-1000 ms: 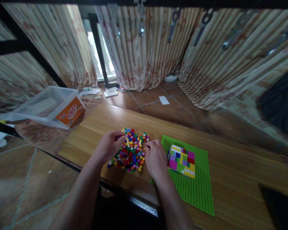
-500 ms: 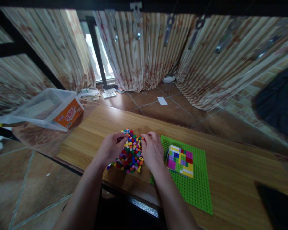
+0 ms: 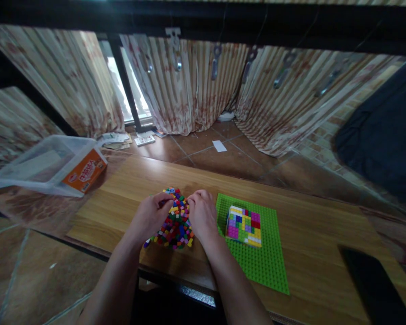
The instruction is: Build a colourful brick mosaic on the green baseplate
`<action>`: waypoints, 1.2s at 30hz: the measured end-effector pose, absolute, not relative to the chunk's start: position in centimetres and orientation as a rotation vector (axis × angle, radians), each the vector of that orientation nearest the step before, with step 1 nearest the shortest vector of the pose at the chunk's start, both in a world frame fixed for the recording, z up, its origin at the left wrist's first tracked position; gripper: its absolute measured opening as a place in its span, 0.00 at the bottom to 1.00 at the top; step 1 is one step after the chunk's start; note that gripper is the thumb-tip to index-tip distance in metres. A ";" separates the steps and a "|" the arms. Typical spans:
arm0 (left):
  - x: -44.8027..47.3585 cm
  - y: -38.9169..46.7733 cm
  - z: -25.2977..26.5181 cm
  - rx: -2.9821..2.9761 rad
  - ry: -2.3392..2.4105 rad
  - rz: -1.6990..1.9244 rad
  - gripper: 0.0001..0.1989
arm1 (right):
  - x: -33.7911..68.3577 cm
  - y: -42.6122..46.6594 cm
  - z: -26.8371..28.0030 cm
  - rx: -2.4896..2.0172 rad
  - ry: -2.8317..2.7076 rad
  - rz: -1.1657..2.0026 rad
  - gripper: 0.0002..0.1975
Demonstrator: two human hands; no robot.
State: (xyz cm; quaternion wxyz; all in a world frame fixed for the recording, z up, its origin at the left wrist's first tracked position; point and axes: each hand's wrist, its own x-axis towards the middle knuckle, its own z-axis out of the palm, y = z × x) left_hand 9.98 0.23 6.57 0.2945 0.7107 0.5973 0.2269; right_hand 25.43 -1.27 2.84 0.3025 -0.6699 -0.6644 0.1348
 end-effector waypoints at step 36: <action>19.3 -3.9 5.5 1.799 1.136 0.734 0.10 | 38.1 -7.2 5.1 -1.810 -1.300 0.487 0.16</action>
